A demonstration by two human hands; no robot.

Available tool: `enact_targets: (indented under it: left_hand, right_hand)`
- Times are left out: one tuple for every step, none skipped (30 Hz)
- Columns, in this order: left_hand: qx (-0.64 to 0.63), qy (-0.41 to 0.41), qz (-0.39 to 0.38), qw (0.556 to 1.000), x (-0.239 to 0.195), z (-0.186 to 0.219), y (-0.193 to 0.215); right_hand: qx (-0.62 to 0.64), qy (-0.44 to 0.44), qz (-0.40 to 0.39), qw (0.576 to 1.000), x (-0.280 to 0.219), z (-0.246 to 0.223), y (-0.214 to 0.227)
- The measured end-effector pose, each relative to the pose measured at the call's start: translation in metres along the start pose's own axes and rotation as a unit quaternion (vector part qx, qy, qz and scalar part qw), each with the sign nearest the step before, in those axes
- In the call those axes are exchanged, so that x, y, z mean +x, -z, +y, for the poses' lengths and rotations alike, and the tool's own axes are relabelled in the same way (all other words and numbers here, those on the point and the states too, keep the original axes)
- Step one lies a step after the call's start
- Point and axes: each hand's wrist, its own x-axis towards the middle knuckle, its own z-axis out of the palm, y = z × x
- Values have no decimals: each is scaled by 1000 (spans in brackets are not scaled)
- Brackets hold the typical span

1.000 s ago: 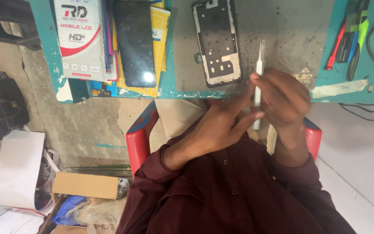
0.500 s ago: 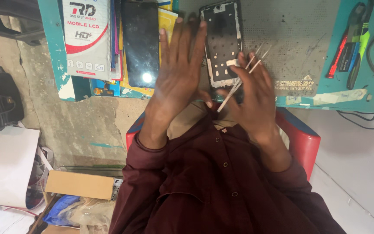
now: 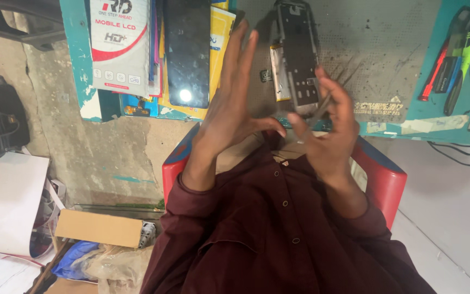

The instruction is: The person removes a battery from a smartphone chassis, sets it aside, and then uses tweezers to scrape residue from the interior of the chassis. They then apply a liquid from a bottle along the edges of the chassis and continue scraping with the tweezers.

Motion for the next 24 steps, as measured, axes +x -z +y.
enact_targets:
  left_hand:
    - [-12, -11, 8, 1000, 3, -3, -3]
    - [-25, -22, 17, 999, 7, -5, -7]
    - [-37, -33, 25, 998, 11, -7, -10]
    - [-52, -41, 20, 998, 15, -9, -12]
    - [-67, -49, 16, 996, 20, -10, -14]
    - [-82, -58, 11, 995, 24, -11, -17]
    - [-85, -62, 2, 994, 28, -11, -19]
    - [-88, -66, -7, 994, 30, -11, -21]
    - [-91, -69, -16, 993, 32, -12, -23]
    - [-89, -66, -18, 994, 32, -12, -24]
    - [-87, -64, -20, 994, 32, -14, -25]
    - [-86, -61, -23, 994, 33, -15, -26]
    - [-87, -76, -28, 993, 34, -18, -26]
    - [-88, -90, -32, 992, 35, -21, -27]
    - [-90, -102, -37, 990, 35, -23, -28]
    - [-66, -98, -30, 993, 35, -25, -30]
    - [-40, -94, -22, 994, 36, -27, -31]
    - [-14, -91, -15, 996, 37, -28, -31]
    - [40, -78, -22, 996, 37, -28, -32]
    - [94, -64, -30, 993, 37, -28, -32]
    - [147, -51, -38, 987, 37, -27, -33]
    - [173, -54, -50, 982, 36, -25, -32]
    - [200, -58, -61, 976, 36, -23, -32]
    - [226, -63, -73, 969, 37, -21, -30]
  right_hand:
    - [69, 10, 10, 998, -3, 1, 1]
    - [138, 19, 21, 990, -6, 2, 1]
    - [162, 23, 24, 986, -9, 4, 0]
    - [186, 27, 28, 982, -10, 5, -1]
    - [209, 21, 35, 977, -12, 7, -2]
    - [232, 16, 42, 972, -13, 8, -3]
    - [255, 1, 52, 966, -14, 8, -4]
    - [277, -13, 61, 959, -15, 8, -5]
    - [291, -8, 62, 955, -16, 8, -6]
    - [304, -4, 64, 950, -17, 10, -6]
    - [318, 1, 66, 946, -19, 11, -6]
    - [312, 1, 64, 948, -19, 12, -5]
    - [306, 2, 61, 950, -19, 13, -5]
    - [300, 2, 59, 952, -20, 14, -5]
    - [304, 10, 67, 950, -21, 15, -4]
    - [308, 18, 75, 948, -23, 16, -3]
    - [313, 28, 81, 946, -22, 17, -3]
    - [320, 26, 98, 942, -22, 18, -1]
    - [325, 24, 115, 938, -23, 18, 1]
    - [331, 22, 132, 934, -24, 18, 3]
    - [331, 22, 137, 933, -25, 18, 5]
    - [331, 22, 143, 932, -27, 17, 8]
    - [332, 24, 149, 931, -28, 17, 10]
    - [332, 23, 150, 931, -28, 16, 11]
